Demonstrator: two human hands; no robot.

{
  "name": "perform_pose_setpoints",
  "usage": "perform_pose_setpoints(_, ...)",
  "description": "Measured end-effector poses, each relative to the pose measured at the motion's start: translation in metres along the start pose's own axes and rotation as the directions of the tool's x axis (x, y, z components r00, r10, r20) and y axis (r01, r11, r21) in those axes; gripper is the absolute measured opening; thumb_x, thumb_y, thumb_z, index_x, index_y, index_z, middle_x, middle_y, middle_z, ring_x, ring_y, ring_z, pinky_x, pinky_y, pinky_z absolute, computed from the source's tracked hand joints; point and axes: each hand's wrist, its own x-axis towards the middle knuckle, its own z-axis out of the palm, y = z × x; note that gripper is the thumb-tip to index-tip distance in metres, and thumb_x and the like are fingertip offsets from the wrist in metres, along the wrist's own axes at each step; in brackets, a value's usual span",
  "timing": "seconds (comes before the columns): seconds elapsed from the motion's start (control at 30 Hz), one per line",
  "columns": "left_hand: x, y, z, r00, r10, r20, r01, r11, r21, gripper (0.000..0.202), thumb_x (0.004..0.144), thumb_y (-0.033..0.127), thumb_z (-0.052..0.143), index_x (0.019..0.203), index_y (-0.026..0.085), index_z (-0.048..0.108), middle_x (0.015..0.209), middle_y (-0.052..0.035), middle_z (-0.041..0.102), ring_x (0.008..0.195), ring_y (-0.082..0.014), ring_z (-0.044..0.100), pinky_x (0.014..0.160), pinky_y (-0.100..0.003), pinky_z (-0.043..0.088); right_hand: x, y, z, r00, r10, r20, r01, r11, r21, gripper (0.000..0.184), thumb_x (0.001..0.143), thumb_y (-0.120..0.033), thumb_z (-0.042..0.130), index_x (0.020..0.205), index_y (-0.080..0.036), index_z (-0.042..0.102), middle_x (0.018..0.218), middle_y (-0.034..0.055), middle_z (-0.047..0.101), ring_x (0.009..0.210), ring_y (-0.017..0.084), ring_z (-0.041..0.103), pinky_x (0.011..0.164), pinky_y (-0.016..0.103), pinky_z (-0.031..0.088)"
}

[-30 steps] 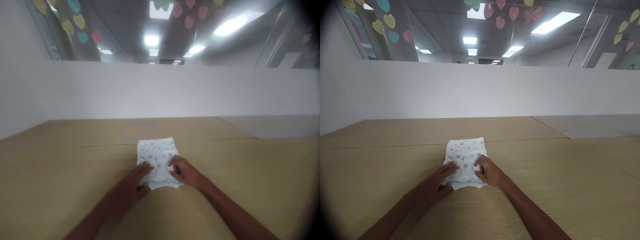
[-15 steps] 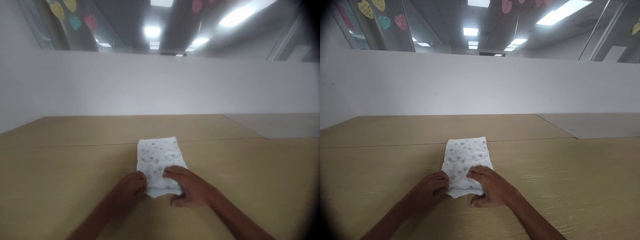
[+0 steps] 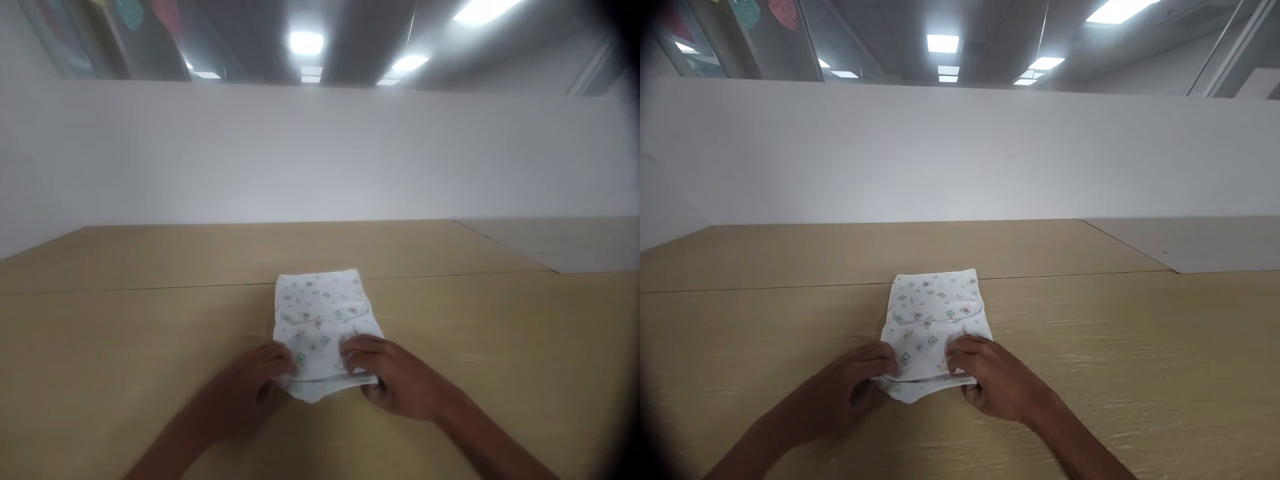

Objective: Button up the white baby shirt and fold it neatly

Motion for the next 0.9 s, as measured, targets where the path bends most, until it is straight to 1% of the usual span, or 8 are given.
perform_pose_setpoints(0.1, -0.003, -0.008, 0.000, 0.999, -0.032, -0.021, 0.033, 0.999, 0.030, 0.061, 0.079, -0.001, 0.043, 0.129, 0.033, 0.055, 0.139, -0.0014, 0.050, 0.127, -0.0220, 0.047, 0.110, -0.041, 0.040, 0.000, 0.002, 0.002, 0.998, -0.011, -0.055, 0.012, 1.000, 0.025, 0.032, 0.075, -0.004, 0.048, 0.096, -0.020, 0.066, 0.112, 0.0026, 0.066, 0.113, 0.017, 0.058, 0.101, 0.032, 0.047)
perform_pose_setpoints(0.3, 0.000, 0.000, -0.013, 1.000, -0.014, -0.025, 0.013, 0.999, -0.046, 0.030, 0.089, 0.019, 0.054, 0.114, 0.031, 0.065, 0.124, -0.0011, 0.062, 0.114, -0.0219, 0.058, 0.100, -0.036, 0.048, 0.003, 0.002, -0.006, 0.977, 0.190, -0.099, -0.169, 0.967, 0.188, 0.029, 0.088, -0.015, 0.046, 0.104, -0.023, 0.069, 0.096, 0.0015, 0.070, 0.088, 0.015, 0.065, 0.078, 0.027, 0.052)
perform_pose_setpoints(0.4, -0.001, -0.002, -0.014, 0.998, -0.029, -0.048, 0.025, 0.997, -0.070, 0.027, 0.095, 0.023, 0.048, 0.113, 0.032, 0.067, 0.122, 0.0001, 0.064, 0.113, -0.0207, 0.059, 0.100, -0.036, 0.049, -0.003, 0.003, -0.010, 0.983, 0.178, -0.043, -0.158, 0.946, 0.283, 0.022, 0.085, -0.027, 0.061, 0.105, -0.022, 0.068, 0.104, 0.0027, 0.069, 0.095, 0.017, 0.065, 0.085, 0.030, 0.054)
perform_pose_setpoints(0.47, -0.004, -0.008, -0.010, 0.997, -0.038, -0.068, 0.034, 0.997, -0.062, 0.028, 0.095, 0.023, 0.048, 0.114, 0.032, 0.067, 0.124, -0.0007, 0.064, 0.115, -0.0215, 0.059, 0.102, -0.038, 0.048, -0.012, 0.004, -0.008, 0.991, 0.129, -0.028, -0.114, 0.946, 0.304, 0.039, 0.073, -0.031, 0.076, 0.110, -0.022, 0.067, 0.118, 0.0053, 0.066, 0.109, 0.021, 0.062, 0.096, 0.035, 0.053)
perform_pose_setpoints(0.53, -0.008, -0.013, -0.004, 0.994, -0.046, -0.098, 0.041, 0.998, -0.053, 0.027, 0.095, 0.026, 0.049, 0.115, 0.032, 0.067, 0.127, -0.0018, 0.063, 0.118, -0.0227, 0.057, 0.105, -0.041, 0.047, -0.023, 0.006, -0.002, 0.995, 0.067, -0.072, -0.047, 0.968, 0.248, 0.048, 0.071, -0.025, 0.077, 0.117, -0.021, 0.063, 0.129, 0.0078, 0.060, 0.124, 0.023, 0.055, 0.106, 0.038, 0.048)
perform_pose_setpoints(0.63, -0.013, -0.019, 0.005, 0.990, -0.048, -0.136, 0.045, 0.999, -0.023, 0.027, 0.096, 0.033, 0.050, 0.117, 0.032, 0.066, 0.131, -0.0028, 0.061, 0.123, -0.0235, 0.055, 0.108, -0.044, 0.045, -0.032, 0.010, 0.010, 0.983, -0.059, -0.172, 0.073, 0.995, 0.075, 0.039, 0.082, -0.011, 0.056, 0.120, -0.019, 0.061, 0.131, 0.0086, 0.059, 0.131, 0.019, 0.049, 0.110, 0.036, 0.046)
perform_pose_setpoints(0.77, -0.011, -0.019, 0.010, 0.986, 0.024, -0.162, -0.018, 0.999, 0.041, 0.028, 0.097, 0.035, 0.048, 0.118, 0.032, 0.067, 0.129, -0.0034, 0.063, 0.122, -0.0239, 0.056, 0.108, -0.044, 0.046, -0.031, 0.017, 0.017, 0.965, -0.208, -0.161, 0.194, 0.976, -0.099, 0.039, 0.086, -0.005, 0.044, 0.120, -0.017, 0.060, 0.132, 0.0082, 0.059, 0.132, 0.016, 0.048, 0.110, 0.034, 0.046)
perform_pose_setpoints(0.9, -0.020, -0.010, 0.004, 0.984, -0.002, -0.177, -0.008, 0.998, -0.055, 0.028, 0.096, 0.037, 0.049, 0.114, 0.031, 0.070, 0.125, -0.0041, 0.065, 0.116, -0.0262, 0.060, 0.104, -0.044, 0.049, -0.035, 0.007, 0.017, 0.973, -0.155, -0.169, 0.140, 0.986, -0.093, 0.038, 0.087, -0.006, 0.040, 0.117, -0.018, 0.059, 0.129, 0.0066, 0.061, 0.129, 0.016, 0.051, 0.108, 0.032, 0.048)
